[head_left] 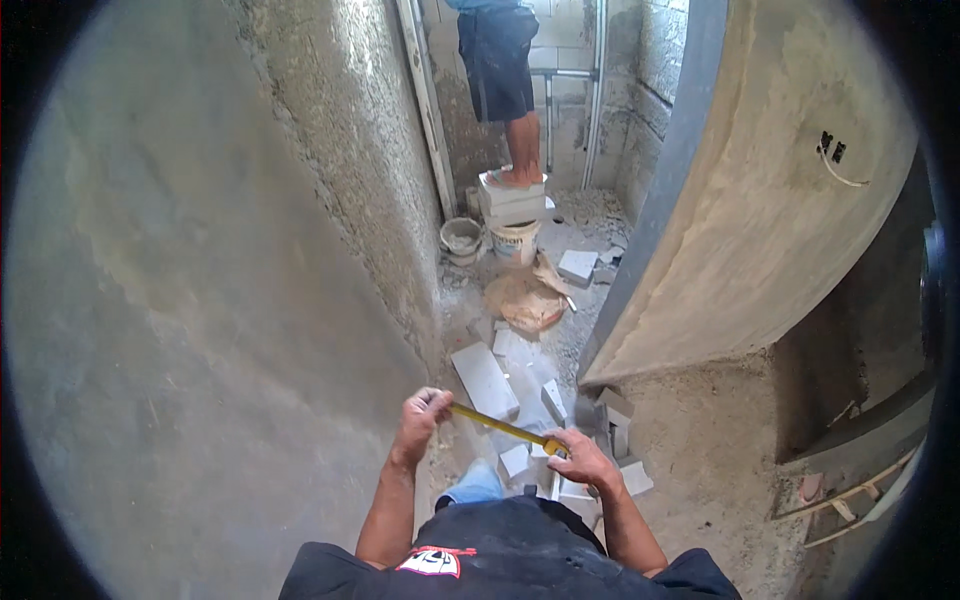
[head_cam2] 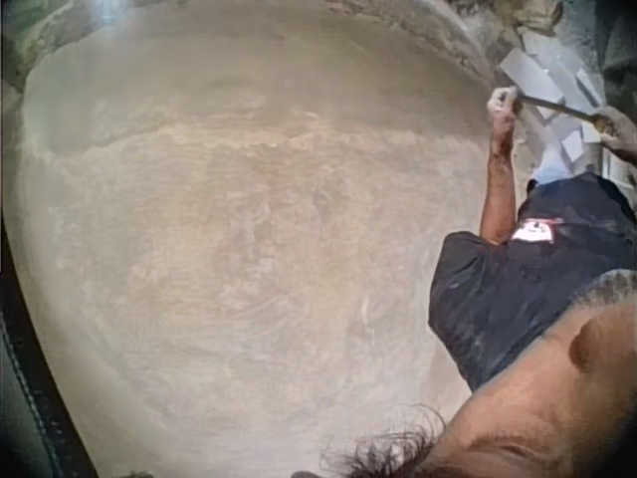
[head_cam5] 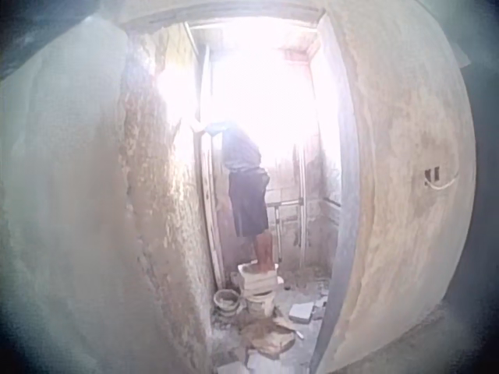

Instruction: The person measures a section of a wall with a tape measure, marks a white concrete block, and uses a hand saw to cut the block into smaller pieces before placing one at the base of the wall.

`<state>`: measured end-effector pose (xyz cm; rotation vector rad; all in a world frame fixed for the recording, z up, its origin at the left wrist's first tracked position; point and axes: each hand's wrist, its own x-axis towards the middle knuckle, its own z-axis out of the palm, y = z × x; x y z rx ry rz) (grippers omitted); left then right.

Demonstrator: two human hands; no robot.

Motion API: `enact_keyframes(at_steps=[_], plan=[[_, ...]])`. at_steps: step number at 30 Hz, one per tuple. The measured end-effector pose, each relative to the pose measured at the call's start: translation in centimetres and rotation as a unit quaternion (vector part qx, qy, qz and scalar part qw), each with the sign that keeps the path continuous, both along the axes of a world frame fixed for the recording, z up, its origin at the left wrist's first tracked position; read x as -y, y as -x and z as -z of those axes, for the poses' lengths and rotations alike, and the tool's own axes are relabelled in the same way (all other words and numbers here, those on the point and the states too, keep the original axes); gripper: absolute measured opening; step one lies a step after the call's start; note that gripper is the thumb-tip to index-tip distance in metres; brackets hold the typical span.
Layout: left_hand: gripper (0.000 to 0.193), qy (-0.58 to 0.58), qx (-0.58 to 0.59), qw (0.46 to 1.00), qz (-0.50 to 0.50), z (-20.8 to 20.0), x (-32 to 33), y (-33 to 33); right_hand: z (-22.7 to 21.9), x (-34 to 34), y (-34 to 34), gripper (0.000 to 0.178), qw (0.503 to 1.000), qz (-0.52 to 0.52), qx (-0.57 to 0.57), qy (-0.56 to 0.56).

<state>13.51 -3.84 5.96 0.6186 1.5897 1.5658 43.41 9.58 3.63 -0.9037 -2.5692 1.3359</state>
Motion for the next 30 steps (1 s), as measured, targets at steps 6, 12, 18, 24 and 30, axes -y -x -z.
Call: enact_keyframes(at_steps=[6,12,18,24,30], plan=[[0.018,-0.036,0.034,0.989,-0.137,-0.1,1.9,3.4,0.3,-1.0,-0.9,0.055,0.999,-0.002,0.037,0.013],[0.028,-0.025,0.074,0.979,-0.188,2.7,3.0,5.5,0.7,-1.6,-1.1,0.052,0.999,-0.003,0.041,0.023],[0.029,0.013,0.095,0.979,-0.179,5.0,0.2,7.5,3.2,-3.6,0.5,0.046,0.997,0.026,0.076,-0.009],[0.034,0.048,0.121,0.982,-0.137,7.6,-3.8,12.3,3.4,-7.4,5.0,0.043,0.994,0.044,0.1,-0.024],[0.047,0.125,0.045,0.984,-0.116,8.1,-8.3,18.3,3.5,-13.5,12.3,0.04,0.985,0.075,0.15,-0.046]])
